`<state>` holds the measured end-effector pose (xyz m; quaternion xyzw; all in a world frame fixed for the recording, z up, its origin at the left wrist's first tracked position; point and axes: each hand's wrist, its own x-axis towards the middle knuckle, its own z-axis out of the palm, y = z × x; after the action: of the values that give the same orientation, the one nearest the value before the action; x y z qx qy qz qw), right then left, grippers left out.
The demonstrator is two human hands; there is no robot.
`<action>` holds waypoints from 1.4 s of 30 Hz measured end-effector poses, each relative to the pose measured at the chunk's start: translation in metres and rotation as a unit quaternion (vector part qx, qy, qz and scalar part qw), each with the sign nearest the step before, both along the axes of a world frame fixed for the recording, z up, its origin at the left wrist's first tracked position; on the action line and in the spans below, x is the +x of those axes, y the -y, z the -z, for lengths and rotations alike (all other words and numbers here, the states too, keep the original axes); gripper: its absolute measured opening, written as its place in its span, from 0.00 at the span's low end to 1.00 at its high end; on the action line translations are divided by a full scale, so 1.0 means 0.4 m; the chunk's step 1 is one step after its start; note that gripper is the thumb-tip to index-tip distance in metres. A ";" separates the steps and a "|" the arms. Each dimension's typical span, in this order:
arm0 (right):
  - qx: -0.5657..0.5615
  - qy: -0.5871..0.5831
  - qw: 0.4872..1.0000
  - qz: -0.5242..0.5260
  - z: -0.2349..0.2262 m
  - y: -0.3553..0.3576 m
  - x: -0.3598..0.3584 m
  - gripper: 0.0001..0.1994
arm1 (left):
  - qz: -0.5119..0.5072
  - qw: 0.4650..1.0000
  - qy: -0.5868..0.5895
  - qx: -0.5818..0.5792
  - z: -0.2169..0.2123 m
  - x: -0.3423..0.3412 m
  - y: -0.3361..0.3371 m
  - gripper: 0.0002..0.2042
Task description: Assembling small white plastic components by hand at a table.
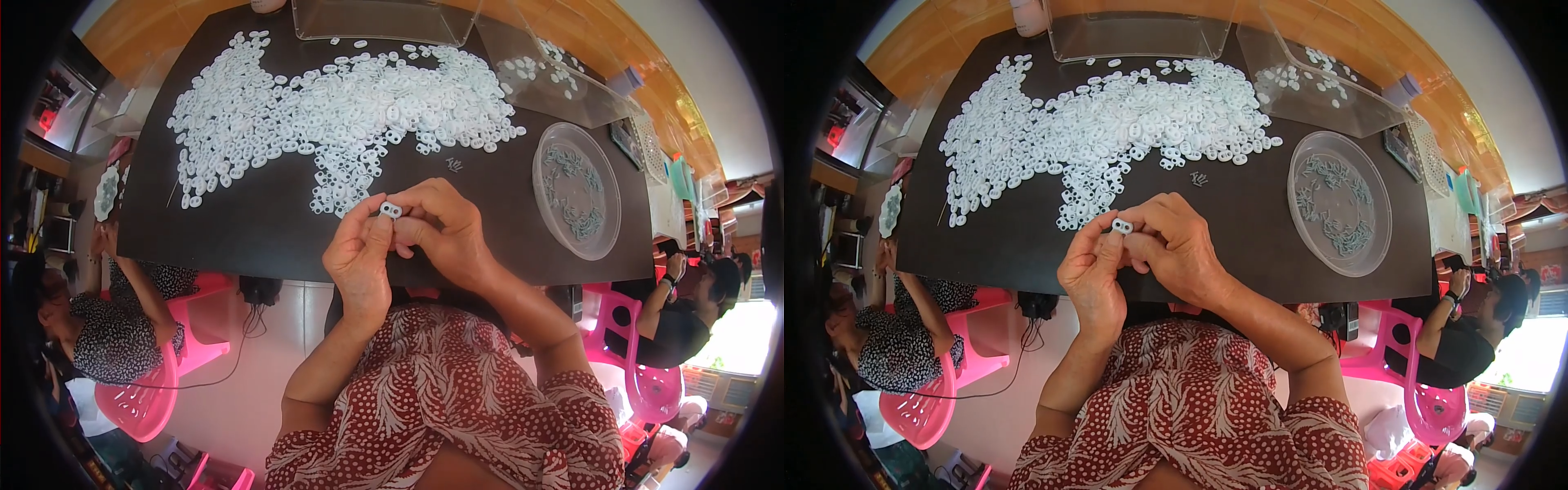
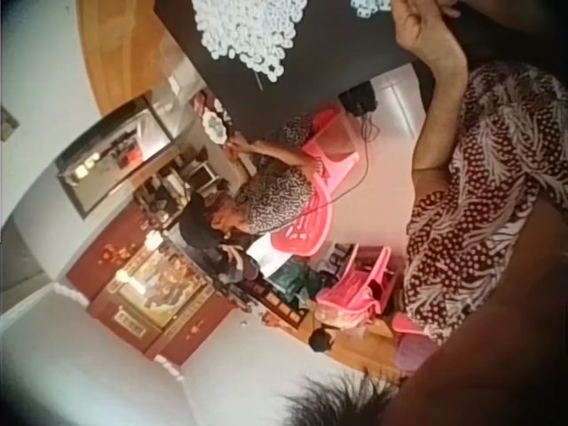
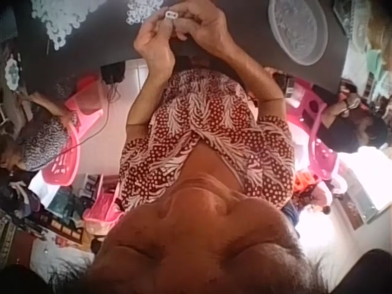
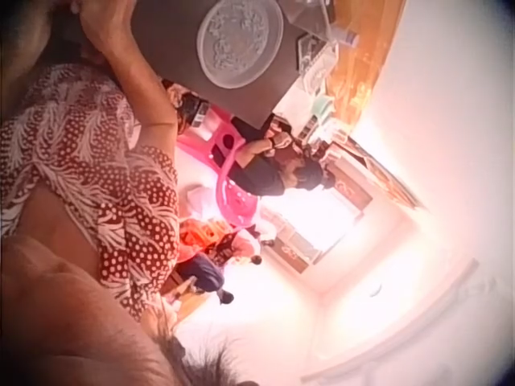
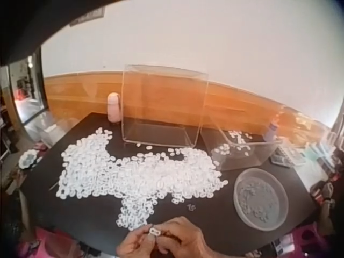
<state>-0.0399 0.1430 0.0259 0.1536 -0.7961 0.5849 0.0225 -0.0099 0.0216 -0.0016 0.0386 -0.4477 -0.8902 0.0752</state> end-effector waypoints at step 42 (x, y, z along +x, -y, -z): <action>0.031 -0.154 0.987 0.035 0.019 0.001 0.022 0.16 | -0.010 0.994 -0.013 -0.104 -0.003 0.010 0.009 0.10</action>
<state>-0.0310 0.1425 0.0183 0.2140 -0.8059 0.5281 0.1604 -0.0057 0.0180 -0.0004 0.0234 -0.5366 -0.8384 0.0931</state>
